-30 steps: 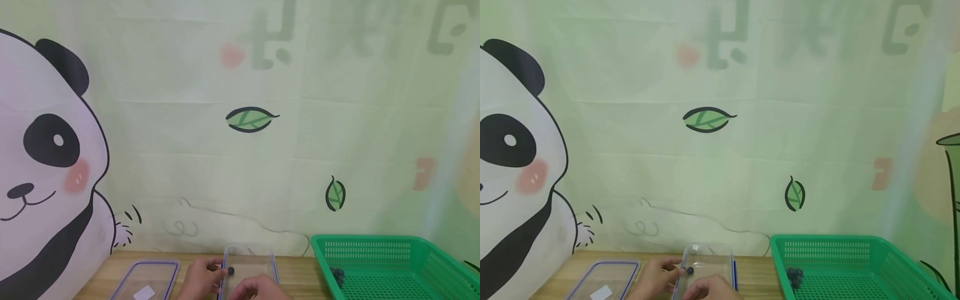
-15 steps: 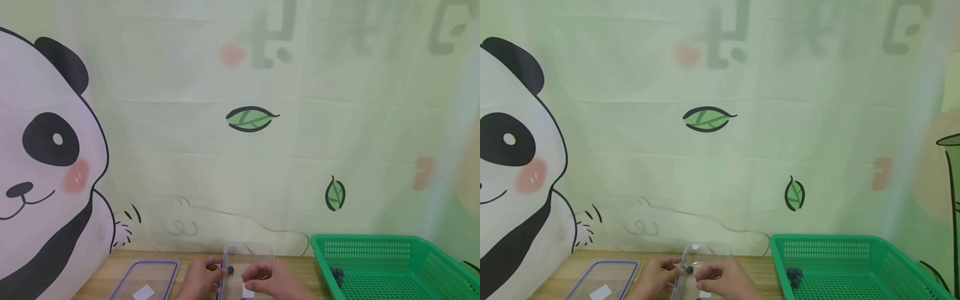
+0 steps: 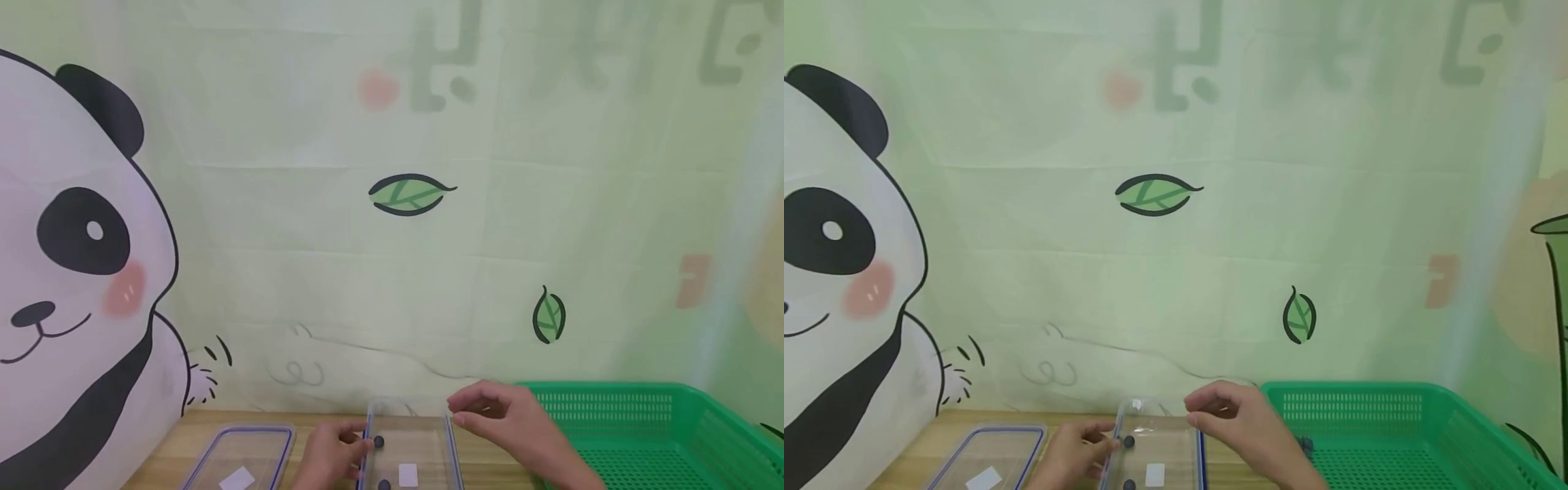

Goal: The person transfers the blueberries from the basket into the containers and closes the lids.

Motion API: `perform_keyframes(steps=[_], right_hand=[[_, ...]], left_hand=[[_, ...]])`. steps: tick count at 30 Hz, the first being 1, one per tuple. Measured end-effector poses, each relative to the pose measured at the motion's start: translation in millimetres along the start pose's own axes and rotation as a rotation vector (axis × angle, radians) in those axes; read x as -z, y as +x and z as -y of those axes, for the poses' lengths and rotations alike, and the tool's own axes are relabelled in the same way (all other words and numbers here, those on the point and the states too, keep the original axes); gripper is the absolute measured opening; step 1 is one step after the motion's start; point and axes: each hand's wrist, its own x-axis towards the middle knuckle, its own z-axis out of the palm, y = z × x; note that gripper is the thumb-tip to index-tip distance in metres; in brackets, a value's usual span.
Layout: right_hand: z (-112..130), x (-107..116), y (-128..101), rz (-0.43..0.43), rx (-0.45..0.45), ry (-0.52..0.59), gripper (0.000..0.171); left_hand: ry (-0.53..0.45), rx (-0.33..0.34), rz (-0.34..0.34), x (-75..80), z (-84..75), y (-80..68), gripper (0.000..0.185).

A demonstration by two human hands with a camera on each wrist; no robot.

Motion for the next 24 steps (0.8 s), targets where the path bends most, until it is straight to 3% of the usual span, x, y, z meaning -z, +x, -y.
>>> perform_keyframes(steps=[6,12,19,24], right_hand=[[0.4,33.8,-12.4,-0.004,-0.104,0.012,0.028],[-3.0,75.7,-12.8,0.024,-0.097,-0.086,0.031],[-36.9,123.6,-12.3,0.047,-0.141,-0.231,0.032],[-63.1,143.5,-13.5,0.094,-0.179,-0.219,0.033]], left_hand=[[-0.006,-0.009,0.005,0.1,0.0,-1.3,0.037],[0.004,-0.015,-0.003,1.2,0.8,-2.1,0.037],[0.01,-0.018,-0.005,0.7,0.9,-1.0,0.036],[0.012,-0.026,-0.004,0.4,1.5,-0.4,0.036]])
